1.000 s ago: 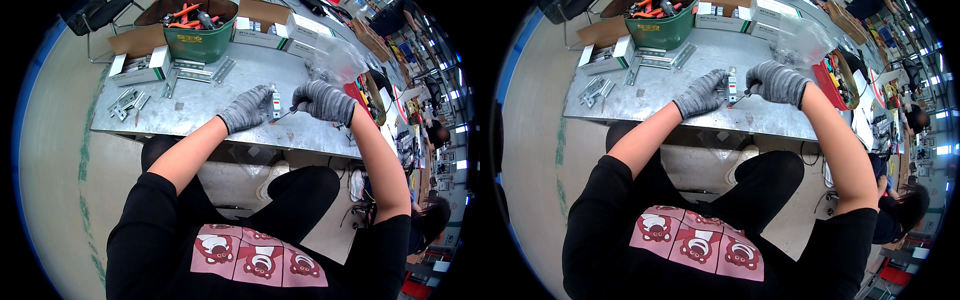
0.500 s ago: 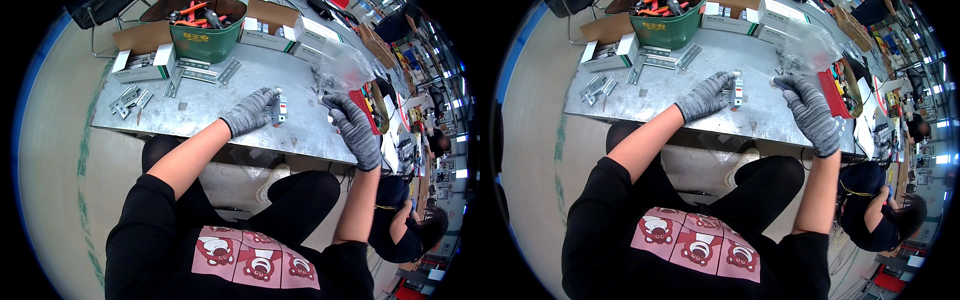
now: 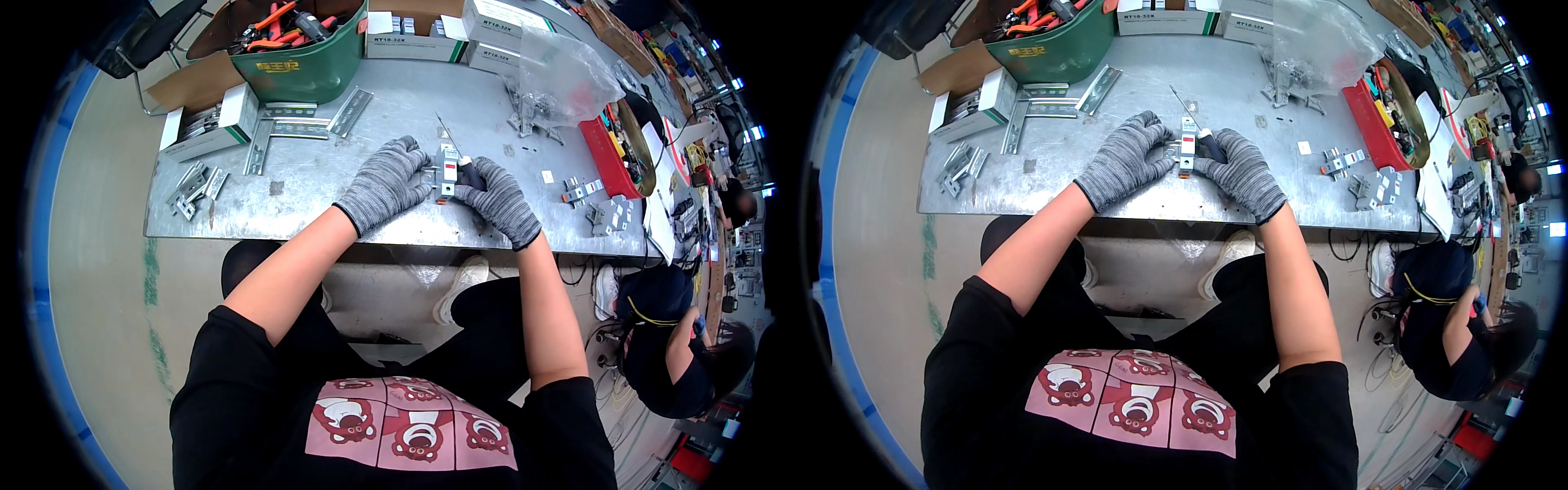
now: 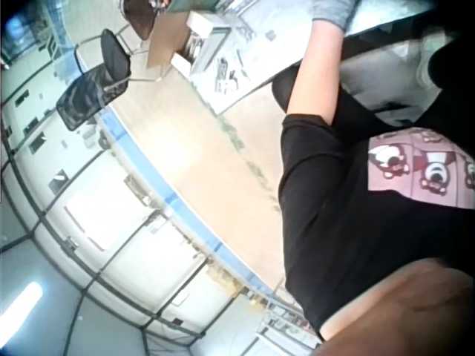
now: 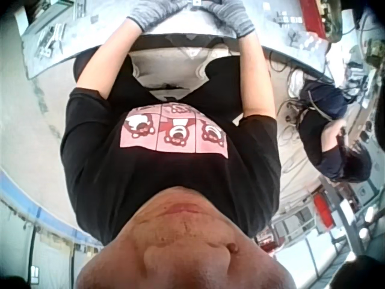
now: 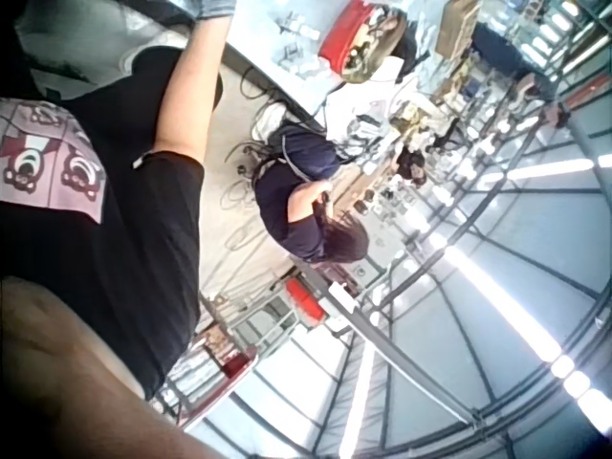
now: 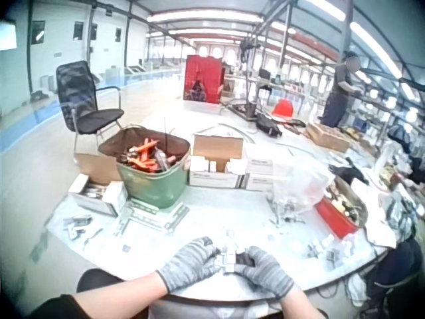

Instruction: The person assembles small electrical components on a metal workbench. They use a screwdriver to tighten screws on white plastic housings, insert metal brackets, and handle various small parts and tools throughout the process.

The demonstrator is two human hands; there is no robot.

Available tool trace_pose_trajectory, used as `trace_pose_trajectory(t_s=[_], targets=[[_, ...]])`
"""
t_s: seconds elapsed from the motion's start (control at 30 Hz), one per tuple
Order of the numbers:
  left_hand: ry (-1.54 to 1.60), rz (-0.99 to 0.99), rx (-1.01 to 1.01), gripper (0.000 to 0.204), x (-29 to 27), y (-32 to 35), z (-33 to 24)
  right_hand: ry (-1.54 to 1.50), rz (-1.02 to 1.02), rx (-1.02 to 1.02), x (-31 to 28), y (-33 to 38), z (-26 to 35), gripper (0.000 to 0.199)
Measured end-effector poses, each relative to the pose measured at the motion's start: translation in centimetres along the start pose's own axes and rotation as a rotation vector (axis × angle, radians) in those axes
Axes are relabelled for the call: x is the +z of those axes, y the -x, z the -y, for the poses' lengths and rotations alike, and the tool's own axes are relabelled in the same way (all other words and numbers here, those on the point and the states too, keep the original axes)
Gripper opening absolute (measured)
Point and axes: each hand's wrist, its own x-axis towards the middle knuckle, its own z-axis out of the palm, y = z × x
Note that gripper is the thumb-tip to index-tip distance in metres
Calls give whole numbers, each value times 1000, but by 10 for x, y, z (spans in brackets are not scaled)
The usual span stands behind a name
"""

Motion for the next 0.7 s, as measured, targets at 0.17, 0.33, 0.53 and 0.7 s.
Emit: trace_pose_trajectory(t_s=[0.17,0.33,0.53,0.7], targets=[[54,-18,52,36,6,-5,4,-51,28,71,-2,-1,-1,45],[120,18,50,31,5,-9,7,-5,22,39,6,-10,-9,45],[68,20,65,32,2,-12,4,38,-1,23,5,-12,-15,45],[76,79,53,39,-3,-15,3,56,-7,17,4,-6,-8,41]])
